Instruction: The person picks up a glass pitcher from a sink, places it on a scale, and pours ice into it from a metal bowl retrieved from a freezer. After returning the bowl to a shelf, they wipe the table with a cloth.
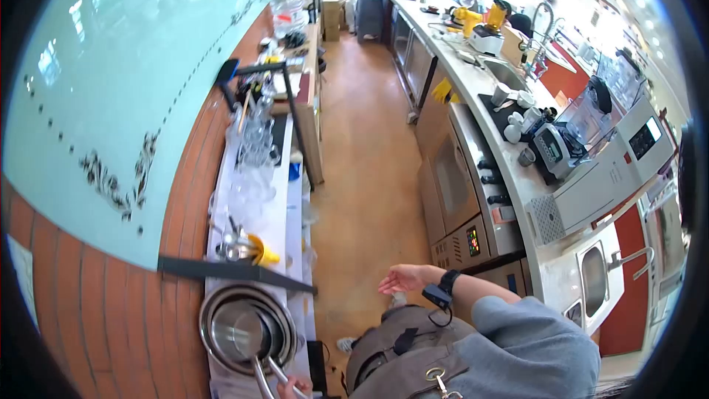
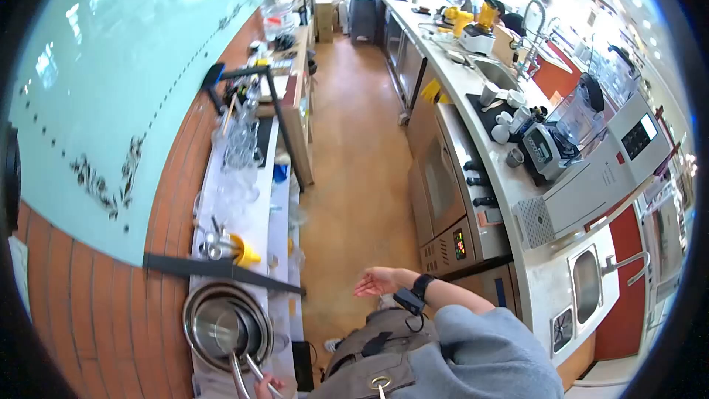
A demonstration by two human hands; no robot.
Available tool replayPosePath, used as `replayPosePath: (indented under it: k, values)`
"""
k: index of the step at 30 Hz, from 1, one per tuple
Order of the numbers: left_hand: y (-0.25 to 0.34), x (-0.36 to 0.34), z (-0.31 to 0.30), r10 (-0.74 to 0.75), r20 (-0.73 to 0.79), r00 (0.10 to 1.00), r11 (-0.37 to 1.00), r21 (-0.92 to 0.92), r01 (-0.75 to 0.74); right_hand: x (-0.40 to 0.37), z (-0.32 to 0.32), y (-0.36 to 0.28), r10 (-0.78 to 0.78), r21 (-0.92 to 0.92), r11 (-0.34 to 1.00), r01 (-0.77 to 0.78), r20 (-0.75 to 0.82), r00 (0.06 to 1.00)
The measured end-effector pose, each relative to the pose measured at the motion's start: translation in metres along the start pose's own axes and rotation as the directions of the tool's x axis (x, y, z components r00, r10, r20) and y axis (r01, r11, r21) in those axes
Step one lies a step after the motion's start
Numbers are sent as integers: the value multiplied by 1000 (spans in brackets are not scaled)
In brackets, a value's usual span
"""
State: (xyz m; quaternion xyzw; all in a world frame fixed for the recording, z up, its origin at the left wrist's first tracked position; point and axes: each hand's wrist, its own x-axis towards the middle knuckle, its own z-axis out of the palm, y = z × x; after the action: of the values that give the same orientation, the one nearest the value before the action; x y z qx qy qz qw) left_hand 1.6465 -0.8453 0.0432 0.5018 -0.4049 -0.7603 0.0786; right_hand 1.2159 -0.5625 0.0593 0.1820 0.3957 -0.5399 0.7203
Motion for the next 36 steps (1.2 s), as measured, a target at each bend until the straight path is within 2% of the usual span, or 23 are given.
replayPosePath:
  k: [3, 6, 8, 9, 11, 13, 15, 17, 19, 20, 22, 23, 25, 26, 28, 29, 30, 31, 32, 33, 34, 35, 36]
  values:
    - [16, 11, 48, -30, -112, 993, 993, 106, 42, -44, -15, -32, -108, 36, 994, 106, 64, 992]
    - [19, 32, 121, -21, -136, 990, 976, 213, 50, -95, -61, -62, -192, 9, 981, 192, -32, 981]
    - [18, 48, 176, -5, -118, 993, 957, 289, 39, -128, -103, -87, -285, 39, 955, 293, -141, 948]
    - [17, 55, 203, 2, -100, 995, 942, 334, 32, -145, -125, -98, -275, 47, 957, 285, -153, 949]
    - [17, 67, 258, 14, -49, 999, 899, 439, 9, -170, -167, -112, -412, 273, 869, 413, -62, 909]
    - [17, 80, 308, 29, 15, 999, 847, 530, -33, -187, -192, -134, -418, 290, 860, 421, -72, 905]
    - [19, 94, 354, 42, 73, 996, 787, 612, -78, -195, -205, -161, -431, 219, 876, 430, -46, 901]
    - [22, 112, 394, 43, 127, 991, 717, 687, -119, -190, -214, -196, -409, 197, 891, 409, -46, 912]
    - [23, 131, 426, 28, 181, 983, 622, 767, -159, -183, -211, -228, -374, 54, 925, 376, -47, 926]
    - [26, 142, 440, 20, 204, 979, 568, 803, -179, -174, -209, -243, -385, 76, 919, 388, -55, 921]
    - [31, 171, 465, 1, 250, 968, 458, 860, -222, -152, -203, -288, -337, -37, 941, 337, 16, 941]
    - [32, 187, 477, -12, 272, 962, 401, 883, -245, -142, -198, -313, -364, -27, 931, 364, 7, 931]
    - [38, 224, 495, -46, 318, 947, 287, 912, -293, -118, -189, -350, -250, -157, 951, 267, 120, 961]
    - [41, 243, 502, -65, 346, 936, 227, 919, -323, -107, -193, -370, -264, -141, 950, 278, 111, 958]
    - [55, 287, 511, -100, 411, 906, 100, 910, -402, -77, -195, -408, -126, -273, 946, 178, 196, 973]
    - [65, 310, 514, -114, 464, 879, 40, 886, -462, -59, -197, -428, -150, -242, 949, 201, 216, 965]
    - [75, 337, 516, -121, 542, 832, -8, 837, -547, -42, -207, -449, -23, -263, 963, 61, 143, 989]
    - [86, 370, 517, -118, 643, 757, -56, 757, -652, -30, -216, -475, 103, -283, 956, -81, 64, 993]
    - [106, 409, 520, -107, 752, 650, -99, 643, -760, -21, -224, -502, 83, -280, 958, -59, 74, 994]
    - [127, 450, 527, -113, 816, 567, -151, 550, -822, -17, -232, -526, 85, -213, 974, -79, 20, 996]
    - [170, 462, 573, -250, 718, 649, -188, 622, -760, -20, -241, -548, 108, -146, 983, -113, -45, 993]
    - [231, 461, 666, -372, 605, 704, -224, 677, -701, -33, -248, -575, 116, -153, 980, -125, -67, 991]
    - [266, 482, 728, -418, 613, 670, -331, 584, -741, -50, -248, -604, 48, -109, 992, -56, -79, 996]
